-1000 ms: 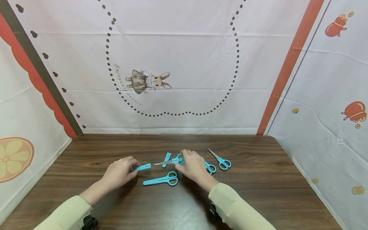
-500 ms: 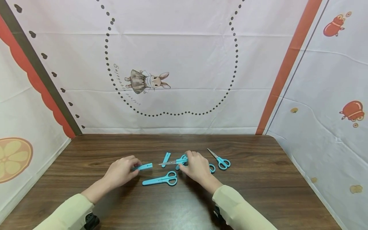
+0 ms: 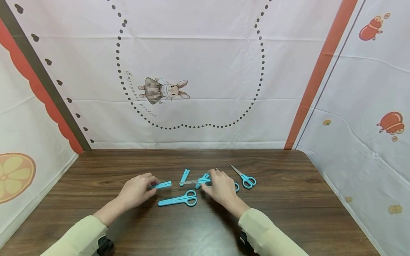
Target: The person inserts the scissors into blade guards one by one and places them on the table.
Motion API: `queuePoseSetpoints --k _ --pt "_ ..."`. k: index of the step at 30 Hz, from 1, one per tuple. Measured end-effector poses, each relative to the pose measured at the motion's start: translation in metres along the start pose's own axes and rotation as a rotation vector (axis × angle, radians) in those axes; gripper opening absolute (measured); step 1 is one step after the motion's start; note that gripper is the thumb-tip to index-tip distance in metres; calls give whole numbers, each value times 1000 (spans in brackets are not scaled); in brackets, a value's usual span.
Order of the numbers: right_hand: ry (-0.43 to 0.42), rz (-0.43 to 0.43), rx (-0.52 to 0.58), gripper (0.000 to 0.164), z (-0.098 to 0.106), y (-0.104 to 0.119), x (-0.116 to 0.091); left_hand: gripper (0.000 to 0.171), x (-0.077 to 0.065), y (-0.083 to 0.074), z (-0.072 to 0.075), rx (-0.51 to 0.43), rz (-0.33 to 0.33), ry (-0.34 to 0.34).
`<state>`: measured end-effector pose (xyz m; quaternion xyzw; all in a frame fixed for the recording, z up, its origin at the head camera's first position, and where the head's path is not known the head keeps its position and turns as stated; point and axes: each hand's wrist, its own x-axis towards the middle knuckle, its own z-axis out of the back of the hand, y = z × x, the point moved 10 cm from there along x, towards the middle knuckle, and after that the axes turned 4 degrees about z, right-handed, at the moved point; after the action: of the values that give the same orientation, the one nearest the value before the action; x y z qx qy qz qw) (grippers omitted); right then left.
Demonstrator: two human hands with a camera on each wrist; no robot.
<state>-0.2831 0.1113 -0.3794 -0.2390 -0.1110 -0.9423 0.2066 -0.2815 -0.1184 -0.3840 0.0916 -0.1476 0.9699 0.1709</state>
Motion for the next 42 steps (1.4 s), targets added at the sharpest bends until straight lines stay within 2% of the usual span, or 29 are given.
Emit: queuePoseSetpoints --k 13,23,42 --pt "-5 1 17 44 1 1 -1 14 0 -6 -5 -21 -14 4" --pt "30 -29 51 45 -2 2 -3 14 0 -12 -4 -12 -42 -40" --pt "18 -16 73 47 -2 6 -7 13 2 -22 -7 -15 -91 -34"
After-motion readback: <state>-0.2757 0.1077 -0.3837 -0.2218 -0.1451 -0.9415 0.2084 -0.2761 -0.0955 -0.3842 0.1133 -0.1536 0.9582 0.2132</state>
